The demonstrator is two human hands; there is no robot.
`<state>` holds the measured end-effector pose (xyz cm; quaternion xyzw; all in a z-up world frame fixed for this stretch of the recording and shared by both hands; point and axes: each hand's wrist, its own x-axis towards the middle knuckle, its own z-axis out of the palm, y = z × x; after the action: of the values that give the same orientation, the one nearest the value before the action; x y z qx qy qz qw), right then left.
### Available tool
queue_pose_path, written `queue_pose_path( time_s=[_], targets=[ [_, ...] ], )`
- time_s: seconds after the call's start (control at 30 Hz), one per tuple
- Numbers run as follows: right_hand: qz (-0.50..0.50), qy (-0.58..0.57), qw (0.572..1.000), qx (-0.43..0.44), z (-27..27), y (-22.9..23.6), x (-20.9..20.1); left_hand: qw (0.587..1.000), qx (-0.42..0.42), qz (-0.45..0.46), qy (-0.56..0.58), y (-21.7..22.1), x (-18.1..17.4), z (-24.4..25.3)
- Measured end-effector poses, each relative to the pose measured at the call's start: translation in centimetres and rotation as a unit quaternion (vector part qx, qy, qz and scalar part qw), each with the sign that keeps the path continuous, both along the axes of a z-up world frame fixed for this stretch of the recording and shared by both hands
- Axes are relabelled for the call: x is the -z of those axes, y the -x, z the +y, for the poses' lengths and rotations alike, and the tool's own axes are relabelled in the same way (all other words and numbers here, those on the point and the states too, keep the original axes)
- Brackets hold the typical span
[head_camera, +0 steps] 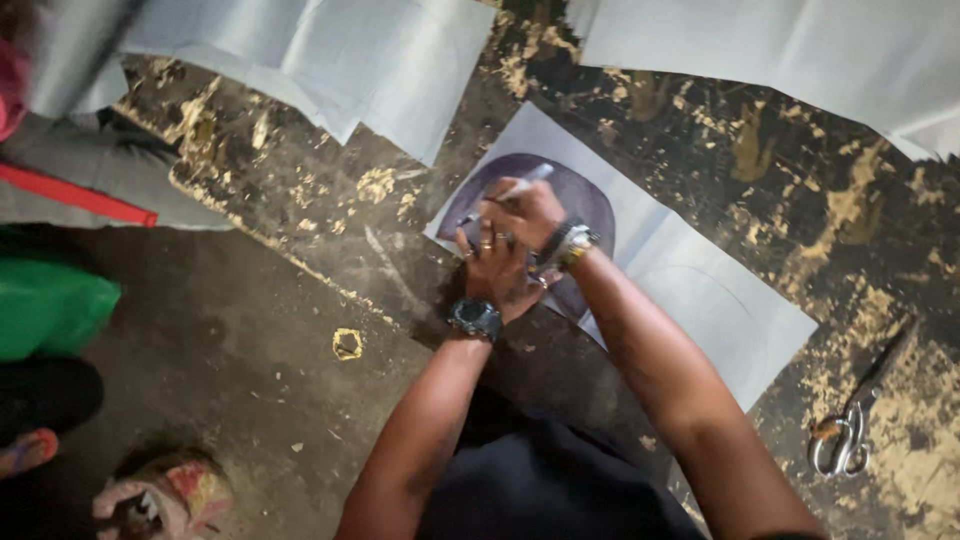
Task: The person places a semi-circular pattern on sheets of white material and traces its outline with a pen. They repeatedly lift the pattern, move it to a new sheet, and trace again, creating multiple marked outlines.
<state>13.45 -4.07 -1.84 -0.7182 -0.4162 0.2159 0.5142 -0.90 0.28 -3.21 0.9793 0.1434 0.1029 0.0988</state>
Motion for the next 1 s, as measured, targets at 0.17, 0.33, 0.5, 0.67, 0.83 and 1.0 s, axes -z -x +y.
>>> queue_pose_path(
  time_s=[0.17, 0.33, 0.5, 0.67, 0.83, 1.0],
  targets=[
    [-0.008, 0.011, 0.998, -0.060, 4.0, 0.7, 0.8, 0.995, -0.001, -0.096, -0.038, 0.3, 1.5, -0.2],
    [-0.028, 0.018, 0.996, -0.088, 4.2, 0.8, 0.7, 0.991, 0.018, -0.128, -0.015, 0.3, 2.2, -0.1],
    [-0.070, 0.023, 0.991, -0.110, 4.5, 0.6, 0.2, 0.994, 0.018, -0.103, -0.024, 0.4, 2.5, 0.2],
    [-0.077, -0.017, 0.994, -0.076, 4.7, 0.1, 1.0, 0.994, 0.013, -0.101, -0.027, 0.1, 2.2, -0.1],
    [-0.078, 0.028, 0.995, 0.061, 3.8, -2.5, 1.6, 1.000, -0.004, 0.027, -0.004, 0.0, 1.0, -0.1],
    [-0.208, 0.074, 0.964, 0.147, 0.0, -7.1, 0.5, 0.996, -0.008, 0.092, 0.008, -0.3, -0.6, -0.1]
  ],
)
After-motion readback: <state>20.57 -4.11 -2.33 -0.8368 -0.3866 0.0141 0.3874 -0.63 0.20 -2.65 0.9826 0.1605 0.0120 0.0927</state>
